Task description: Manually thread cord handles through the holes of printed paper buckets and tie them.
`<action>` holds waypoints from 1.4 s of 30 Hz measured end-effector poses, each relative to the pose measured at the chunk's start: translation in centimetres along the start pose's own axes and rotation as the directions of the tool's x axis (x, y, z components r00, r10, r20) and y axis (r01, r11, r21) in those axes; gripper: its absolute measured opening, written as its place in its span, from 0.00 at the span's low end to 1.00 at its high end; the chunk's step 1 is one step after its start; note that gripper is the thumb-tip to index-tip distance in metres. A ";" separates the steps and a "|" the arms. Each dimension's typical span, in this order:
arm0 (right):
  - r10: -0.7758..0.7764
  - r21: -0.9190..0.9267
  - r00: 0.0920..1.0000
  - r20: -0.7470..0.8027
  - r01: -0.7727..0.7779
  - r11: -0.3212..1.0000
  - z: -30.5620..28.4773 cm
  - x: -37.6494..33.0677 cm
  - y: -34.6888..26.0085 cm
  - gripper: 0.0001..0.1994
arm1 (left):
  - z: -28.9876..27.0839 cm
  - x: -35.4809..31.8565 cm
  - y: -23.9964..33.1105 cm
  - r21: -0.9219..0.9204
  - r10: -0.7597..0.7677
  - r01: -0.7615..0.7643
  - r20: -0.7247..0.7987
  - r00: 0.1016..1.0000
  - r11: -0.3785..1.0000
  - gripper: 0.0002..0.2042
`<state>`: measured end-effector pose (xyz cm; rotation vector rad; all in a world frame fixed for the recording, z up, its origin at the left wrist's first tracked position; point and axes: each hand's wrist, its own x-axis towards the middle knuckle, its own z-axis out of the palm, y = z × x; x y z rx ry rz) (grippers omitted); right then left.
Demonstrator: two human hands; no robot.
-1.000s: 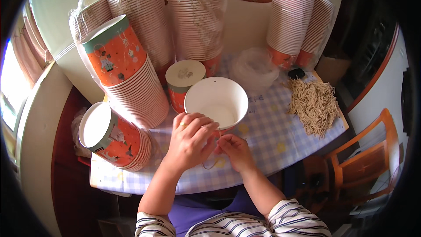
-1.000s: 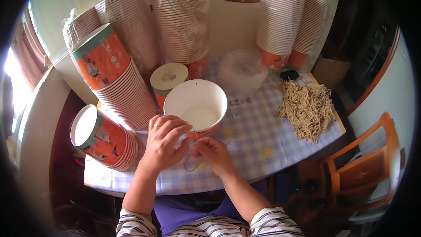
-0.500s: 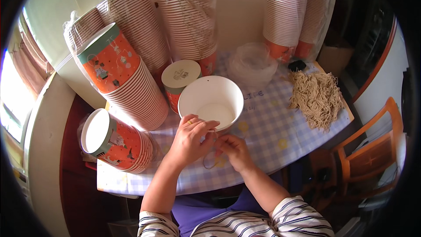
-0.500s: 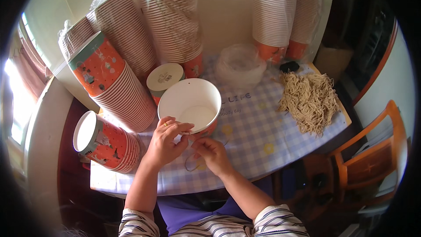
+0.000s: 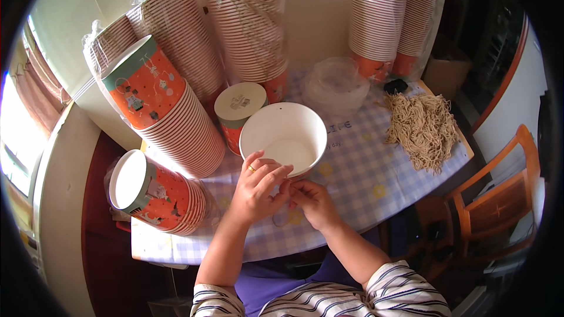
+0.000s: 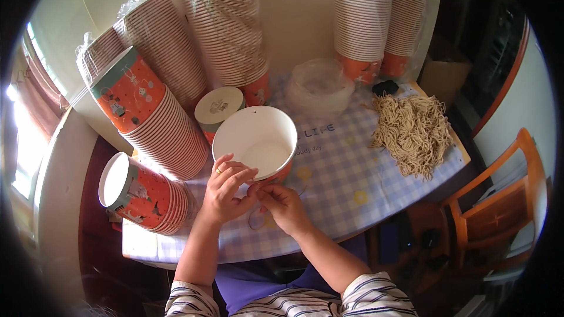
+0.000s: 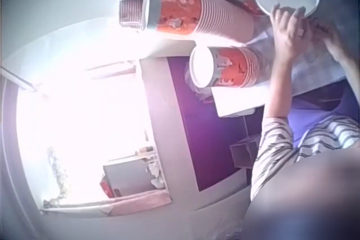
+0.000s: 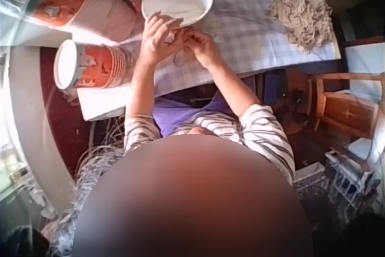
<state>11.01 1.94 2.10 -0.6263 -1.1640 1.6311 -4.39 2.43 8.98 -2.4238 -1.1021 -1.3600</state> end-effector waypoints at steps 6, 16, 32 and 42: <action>0.003 -0.018 1.000 0.007 -0.002 1.000 -0.1 0.2 0.2 0.08 | 0.1 -0.1 -0.3 0.005 0.020 -0.020 0.013 1.000 1.000 0.19; -0.003 -0.142 1.000 0.000 0.003 0.990 0.3 0.3 0.1 0.08 | -0.1 -0.4 -0.9 -0.040 0.080 -0.082 -0.033 0.996 0.996 0.18; 0.022 -0.124 0.999 -0.046 -0.028 0.992 0.3 0.2 0.0 0.09 | -0.2 -0.4 -0.9 -0.040 0.066 -0.068 -0.050 0.997 0.997 0.15; 0.008 -0.081 0.999 -0.046 -0.012 0.997 0.4 0.2 0.1 0.09 | -0.1 -0.3 -0.8 -0.036 0.082 -0.085 -0.079 0.994 0.996 0.15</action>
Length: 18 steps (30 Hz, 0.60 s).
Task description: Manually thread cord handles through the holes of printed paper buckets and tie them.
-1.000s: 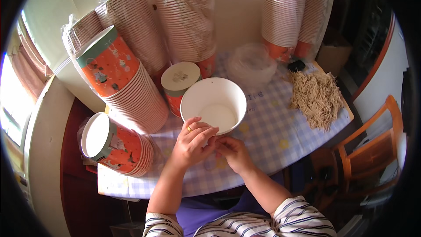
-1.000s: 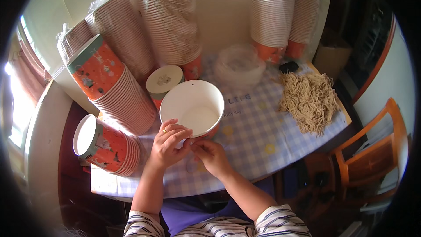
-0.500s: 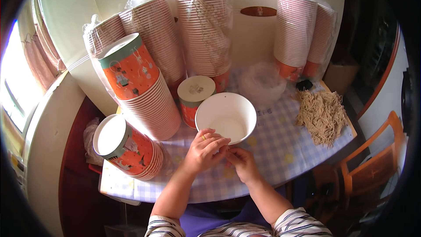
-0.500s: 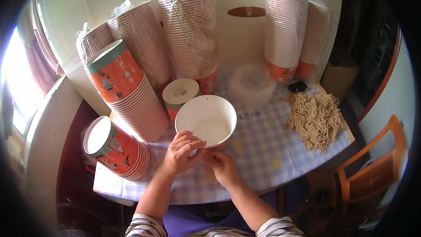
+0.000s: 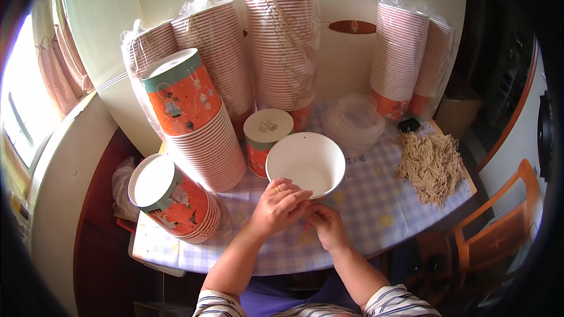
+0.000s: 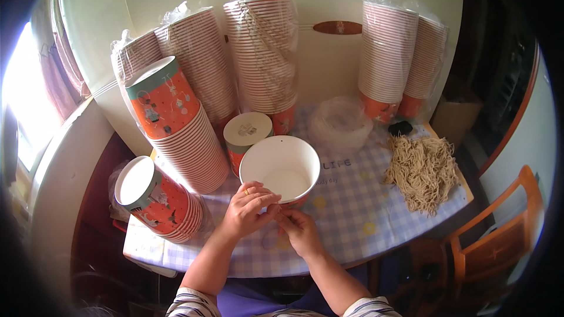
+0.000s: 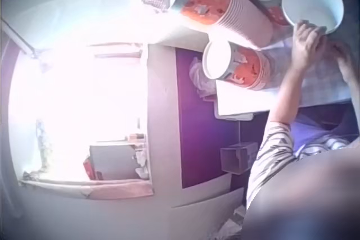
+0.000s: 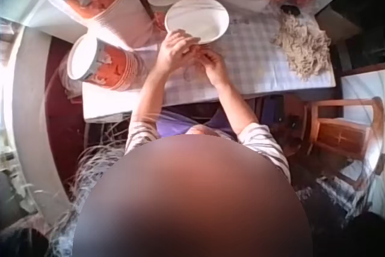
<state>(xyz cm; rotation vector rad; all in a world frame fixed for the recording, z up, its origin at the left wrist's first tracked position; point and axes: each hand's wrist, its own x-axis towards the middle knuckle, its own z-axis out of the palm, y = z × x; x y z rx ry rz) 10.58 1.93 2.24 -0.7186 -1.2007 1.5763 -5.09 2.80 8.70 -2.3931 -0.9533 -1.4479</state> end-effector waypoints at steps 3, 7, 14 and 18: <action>0.010 0.004 1.000 -0.001 -0.010 1.000 0.0 -0.1 0.0 0.09 | -0.1 0.0 0.0 0.000 -0.006 0.006 0.014 1.000 1.000 0.15; 0.004 0.006 1.000 0.008 -0.004 1.000 -0.1 -0.1 0.1 0.08 | -0.1 0.0 0.0 -0.013 0.016 -0.016 0.007 1.000 1.000 0.16; 0.014 0.023 1.000 0.014 -0.014 1.000 0.0 -0.2 -0.1 0.08 | -0.1 0.0 0.2 0.006 0.014 -0.014 -0.002 1.000 1.000 0.16; 0.010 0.031 1.000 0.011 -0.010 0.999 0.1 -0.1 0.0 0.08 | -0.1 0.0 0.1 0.002 0.011 -0.011 -0.004 1.000 1.000 0.16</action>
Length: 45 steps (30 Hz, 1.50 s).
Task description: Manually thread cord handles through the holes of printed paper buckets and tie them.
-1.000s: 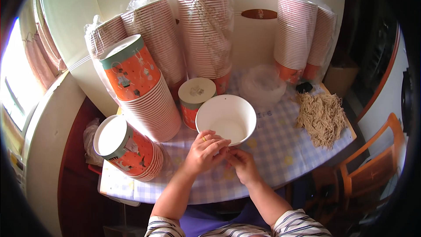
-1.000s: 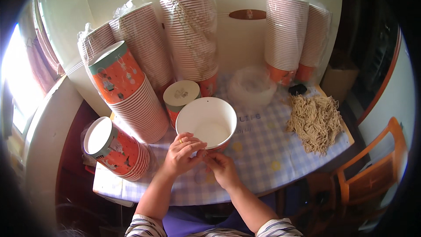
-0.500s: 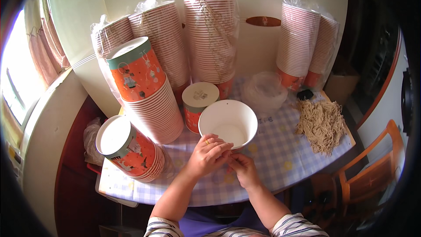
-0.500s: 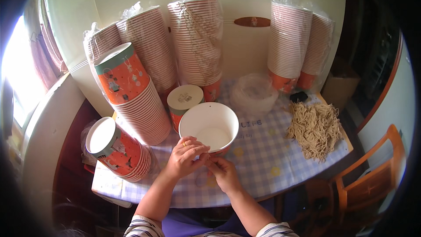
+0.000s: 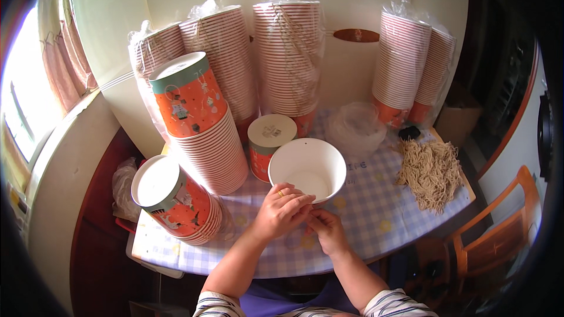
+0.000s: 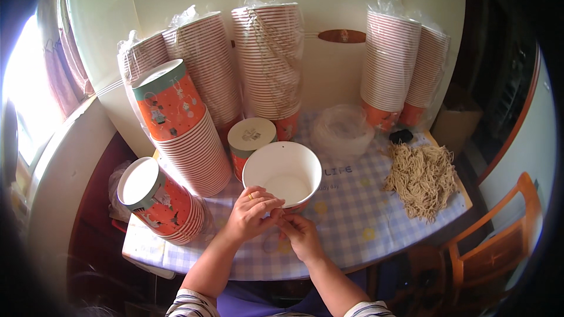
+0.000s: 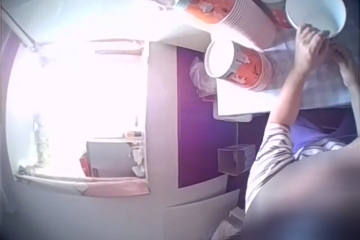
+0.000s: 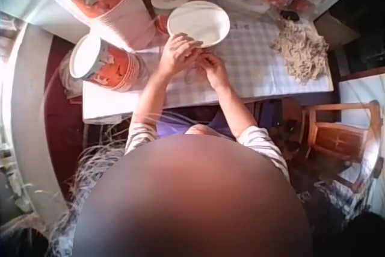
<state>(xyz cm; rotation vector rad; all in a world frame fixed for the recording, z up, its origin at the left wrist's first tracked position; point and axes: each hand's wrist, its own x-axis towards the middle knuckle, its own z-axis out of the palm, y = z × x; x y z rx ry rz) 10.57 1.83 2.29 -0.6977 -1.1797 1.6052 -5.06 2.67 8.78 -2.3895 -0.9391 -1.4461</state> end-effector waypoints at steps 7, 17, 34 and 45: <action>-0.006 0.050 1.000 0.012 0.005 0.999 0.0 0.0 0.1 0.08 | -0.1 -0.1 0.1 0.026 -0.017 0.017 0.004 1.000 1.000 0.17; 0.033 0.178 0.999 0.002 -0.032 0.984 -0.4 -0.2 0.1 0.08 | -0.7 -0.7 0.7 0.084 -0.086 0.091 -0.066 0.994 0.992 0.19; -0.117 0.290 0.980 0.159 0.067 0.955 -2.7 -0.6 -6.0 0.08 | 0.7 -2.9 3.0 -0.535 -0.392 0.752 0.643 0.658 0.384 0.12; -0.057 0.447 0.996 -0.063 0.079 0.891 -6.1 -0.5 -6.7 0.10 | 0.9 -3.4 1.8 -0.458 0.047 0.863 0.877 0.477 -0.215 0.12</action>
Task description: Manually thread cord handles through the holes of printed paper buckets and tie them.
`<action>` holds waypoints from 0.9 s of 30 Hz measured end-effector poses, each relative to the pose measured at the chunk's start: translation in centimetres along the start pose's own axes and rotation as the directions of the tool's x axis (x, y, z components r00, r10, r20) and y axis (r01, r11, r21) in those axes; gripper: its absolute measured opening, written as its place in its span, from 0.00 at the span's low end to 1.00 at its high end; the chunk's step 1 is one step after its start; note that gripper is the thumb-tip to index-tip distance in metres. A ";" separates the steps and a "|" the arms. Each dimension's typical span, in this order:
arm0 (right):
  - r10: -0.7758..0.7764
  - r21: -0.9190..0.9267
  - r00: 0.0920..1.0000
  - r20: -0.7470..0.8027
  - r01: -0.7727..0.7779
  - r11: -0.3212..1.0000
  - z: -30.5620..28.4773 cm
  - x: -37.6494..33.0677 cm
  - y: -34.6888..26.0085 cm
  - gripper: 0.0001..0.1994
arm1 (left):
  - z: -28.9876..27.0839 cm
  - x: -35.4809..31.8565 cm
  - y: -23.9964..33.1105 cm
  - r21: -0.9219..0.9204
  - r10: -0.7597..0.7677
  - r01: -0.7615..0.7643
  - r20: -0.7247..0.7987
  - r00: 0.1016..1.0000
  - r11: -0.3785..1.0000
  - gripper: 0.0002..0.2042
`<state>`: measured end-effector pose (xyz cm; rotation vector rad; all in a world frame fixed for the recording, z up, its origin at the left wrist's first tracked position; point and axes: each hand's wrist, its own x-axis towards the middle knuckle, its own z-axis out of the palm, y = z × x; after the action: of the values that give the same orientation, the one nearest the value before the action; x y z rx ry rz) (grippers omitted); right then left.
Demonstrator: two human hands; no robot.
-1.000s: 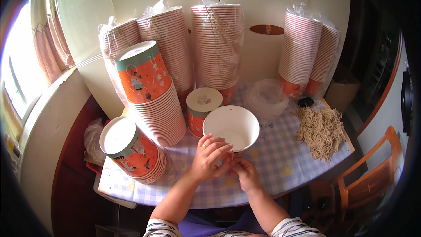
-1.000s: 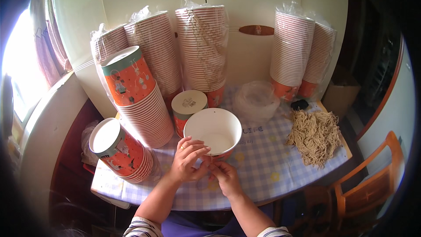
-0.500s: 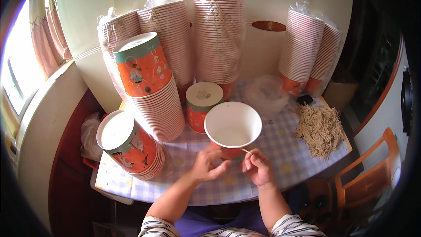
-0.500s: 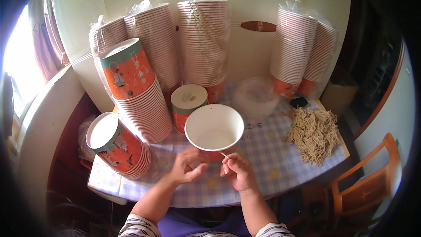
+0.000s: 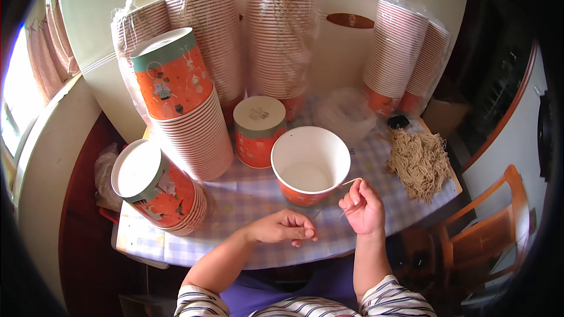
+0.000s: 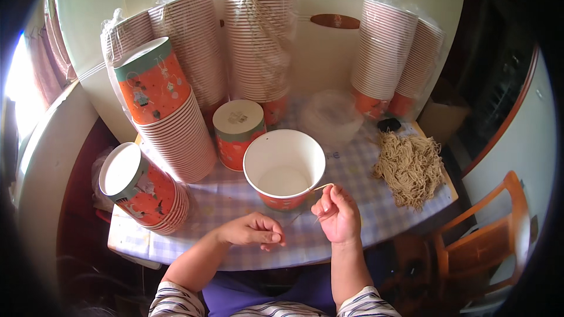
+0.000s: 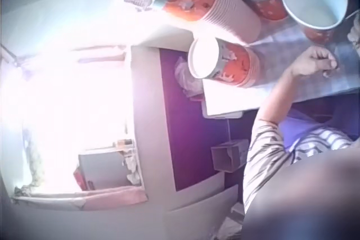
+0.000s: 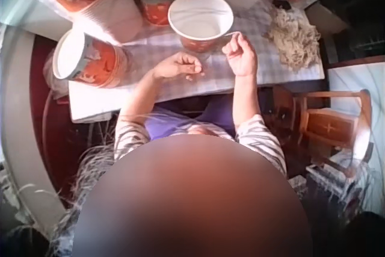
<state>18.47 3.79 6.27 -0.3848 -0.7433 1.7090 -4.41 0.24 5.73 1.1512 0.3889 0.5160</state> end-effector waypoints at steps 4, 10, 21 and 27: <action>0.118 0.145 0.992 0.041 -0.123 0.982 0.9 -0.7 0.3 0.08 | 1.2 0.7 -0.9 0.123 0.221 -0.190 -0.336 0.915 0.974 0.16; 0.187 0.212 0.980 0.072 -0.198 0.957 3.6 -2.5 1.5 0.11 | 1.5 1.5 -2.5 0.119 0.145 -0.139 -0.046 0.988 0.983 0.15; 0.112 0.168 0.993 0.047 -0.118 0.979 -2.6 -0.9 -2.9 0.10 | -0.5 -1.7 1.7 -0.023 0.149 -0.152 -0.108 0.983 0.988 0.09; 0.148 0.003 0.971 -0.188 -0.151 0.989 -5.6 -0.2 -2.4 0.09 | -1.7 -2.9 2.3 -0.019 0.167 -0.175 -0.196 0.966 0.984 0.09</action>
<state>23.74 5.39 3.69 -0.6148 -0.5982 1.7804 -8.16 0.54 7.31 1.1081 0.4485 0.7878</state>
